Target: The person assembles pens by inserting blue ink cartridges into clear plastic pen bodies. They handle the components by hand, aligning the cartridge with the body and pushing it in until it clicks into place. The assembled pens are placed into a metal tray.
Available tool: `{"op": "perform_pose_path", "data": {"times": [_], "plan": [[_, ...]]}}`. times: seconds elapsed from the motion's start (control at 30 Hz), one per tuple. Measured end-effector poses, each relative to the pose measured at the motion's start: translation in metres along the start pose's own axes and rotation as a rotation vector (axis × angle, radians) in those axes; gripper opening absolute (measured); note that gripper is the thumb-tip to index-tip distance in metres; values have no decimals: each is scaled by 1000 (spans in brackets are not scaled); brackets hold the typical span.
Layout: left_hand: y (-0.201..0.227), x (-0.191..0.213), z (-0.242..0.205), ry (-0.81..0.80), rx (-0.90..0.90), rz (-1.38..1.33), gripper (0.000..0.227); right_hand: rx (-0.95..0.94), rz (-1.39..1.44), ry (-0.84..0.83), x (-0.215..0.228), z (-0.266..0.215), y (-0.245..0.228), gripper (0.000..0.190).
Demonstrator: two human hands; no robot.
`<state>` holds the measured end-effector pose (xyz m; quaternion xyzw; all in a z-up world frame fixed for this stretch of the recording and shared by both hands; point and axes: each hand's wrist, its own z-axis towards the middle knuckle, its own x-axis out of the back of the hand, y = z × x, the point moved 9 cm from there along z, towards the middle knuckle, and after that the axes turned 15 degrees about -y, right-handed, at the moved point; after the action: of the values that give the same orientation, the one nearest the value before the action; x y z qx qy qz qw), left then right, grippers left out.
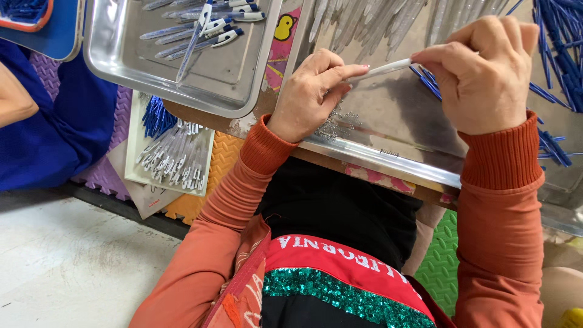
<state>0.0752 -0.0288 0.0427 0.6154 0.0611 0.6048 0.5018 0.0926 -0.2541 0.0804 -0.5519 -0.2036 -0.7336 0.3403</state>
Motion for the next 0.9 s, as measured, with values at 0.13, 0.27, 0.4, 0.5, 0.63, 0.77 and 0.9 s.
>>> {"op": "perform_pose_path", "data": {"times": [0.13,0.27,0.4,0.5,0.63,0.77,0.9], "plan": [[1,-4,1,-32,-38,-3,45,-48,115,-85,-4,5,-3,37],[-3,-6,0,-37,-28,-14,46,41,191,-72,-6,19,-22,57],[1,-6,1,-46,-47,-34,44,161,596,12,11,31,-45,57],[-1,-6,1,-26,-50,-45,43,195,862,80,17,39,-45,51],[-1,-2,0,-19,-32,-27,42,-89,636,195,0,13,-4,28],[-1,0,2,-7,6,106,40,-93,547,56,-6,17,-6,4],[-14,-11,-2,-11,17,123,46,-179,550,-1,-17,17,-9,15]]}}
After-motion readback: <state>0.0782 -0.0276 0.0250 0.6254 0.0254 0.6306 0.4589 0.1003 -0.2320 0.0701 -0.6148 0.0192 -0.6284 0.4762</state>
